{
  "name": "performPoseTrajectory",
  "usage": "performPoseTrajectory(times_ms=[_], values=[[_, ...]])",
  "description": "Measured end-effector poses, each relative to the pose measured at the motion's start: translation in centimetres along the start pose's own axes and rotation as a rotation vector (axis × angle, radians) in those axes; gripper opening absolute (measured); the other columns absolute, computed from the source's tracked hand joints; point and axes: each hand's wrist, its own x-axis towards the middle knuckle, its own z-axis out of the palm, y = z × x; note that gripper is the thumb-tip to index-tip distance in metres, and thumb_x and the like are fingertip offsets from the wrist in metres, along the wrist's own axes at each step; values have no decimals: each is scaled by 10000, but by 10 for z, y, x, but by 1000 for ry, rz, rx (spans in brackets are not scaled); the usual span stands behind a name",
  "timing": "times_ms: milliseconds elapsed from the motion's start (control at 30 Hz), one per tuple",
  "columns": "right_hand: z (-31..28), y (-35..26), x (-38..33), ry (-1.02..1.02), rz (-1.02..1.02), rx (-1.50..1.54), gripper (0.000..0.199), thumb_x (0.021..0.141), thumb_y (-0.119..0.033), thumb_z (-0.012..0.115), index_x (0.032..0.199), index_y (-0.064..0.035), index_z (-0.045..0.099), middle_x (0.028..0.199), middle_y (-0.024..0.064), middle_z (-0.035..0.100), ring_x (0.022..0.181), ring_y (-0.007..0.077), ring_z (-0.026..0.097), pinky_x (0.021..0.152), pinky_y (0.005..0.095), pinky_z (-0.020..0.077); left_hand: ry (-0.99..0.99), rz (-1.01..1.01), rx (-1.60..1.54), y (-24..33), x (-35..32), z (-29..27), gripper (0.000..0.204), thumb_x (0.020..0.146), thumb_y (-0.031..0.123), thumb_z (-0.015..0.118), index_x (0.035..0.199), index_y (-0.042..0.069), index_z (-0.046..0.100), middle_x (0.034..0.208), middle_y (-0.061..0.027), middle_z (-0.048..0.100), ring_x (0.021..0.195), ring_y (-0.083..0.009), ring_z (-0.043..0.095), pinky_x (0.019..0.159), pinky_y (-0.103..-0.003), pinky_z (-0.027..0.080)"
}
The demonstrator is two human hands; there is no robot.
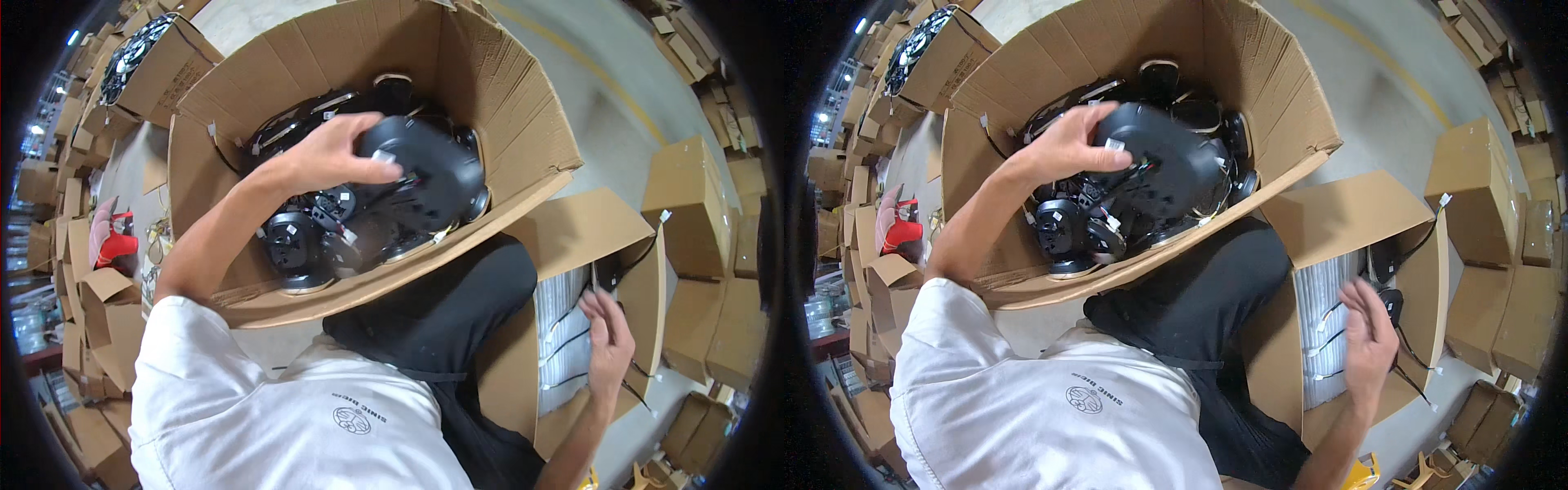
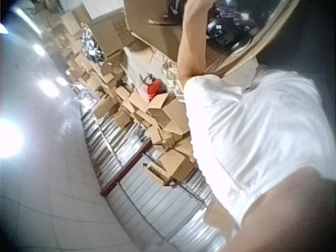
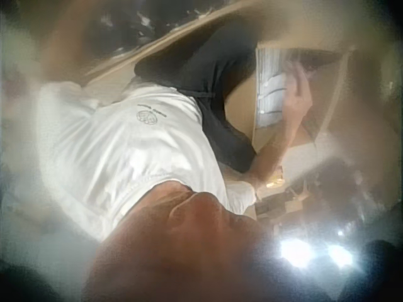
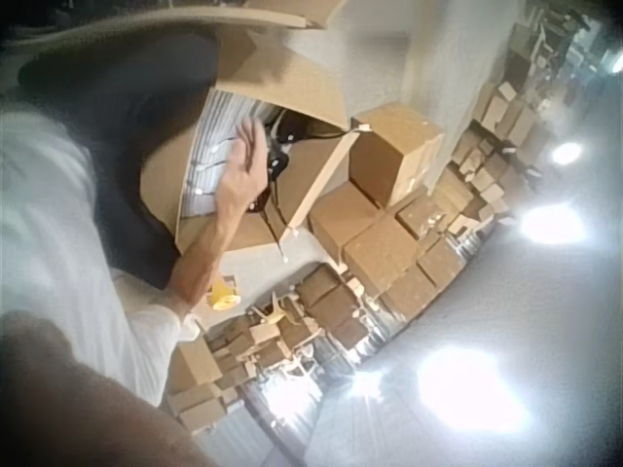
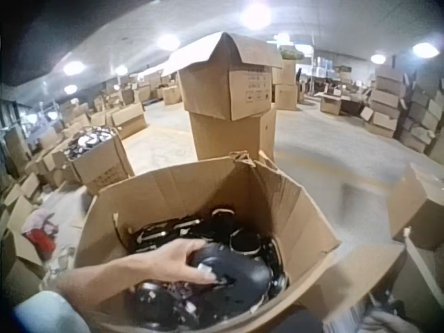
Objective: The person packs vehicle lights into a cardboard box by hand, transferring the lights from an adjacent box and placing protective foam sheets over each completed layer.
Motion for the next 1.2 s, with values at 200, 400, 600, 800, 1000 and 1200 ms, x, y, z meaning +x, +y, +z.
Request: performPoseTrajectory(times_ms=[200,400,600,800,1000,1200], values=[[137,-132,49,-137,-177,419,765,976,-279,977,1571,66,642,1422,132,766,1248,228,750,1160,397,568,-180,363,-167,87,20,72,654,1057,371,874,1533,-28,668,1301,-52,781,1186,-150,725,1101,-324,584],[101,-99,24,369,-105,647,592,1075,-325,828,1529,4,635,1307,134,793,1034,227,829,652,349,679,357,-261,841,-162,17,81,879,964,585,886,1459,-87,611,1367,-341,664,1361,-507,699,1151,-544,585],[40,-73,-12,574,-146,894,553,1173,-396,689,1583,-30,630,1433,131,757,1243,250,784,1037,411,675,203,-597,1242,-266,-27,107,1282,876,455,971,1763,-129,252,1873,-321,256,1718,-510,325,1257,-709,486],[-14,-51,-27,586,-125,688,489,1138,-209,718,1549,46,647,1430,166,737,1234,250,780,1088,441,665,370,-488,1095,-273,-3,54,751,958,196,814,1573,-47,458,1535,-258,592,1486,-485,631,1096,-577,644],[-83,-12,-51,557,-114,1372,419,1098,-218,801,1437,9,706,1381,150,814,1226,281,812,1073,447,684,520,-379,233,-146,44,-7,232,942,37,803,1151,-63,792,926,-102,803,942,-232,796,866,-412,633],[10,-65,-30,254,-210,1381,396,1076,-136,809,1443,-20,712,1403,114,798,1212,245,817,1053,473,705,404,273,-247,96,22,112,449,1150,136,738,1552,-35,630,1361,-91,784,1193,-187,750,1094,-360,606]])
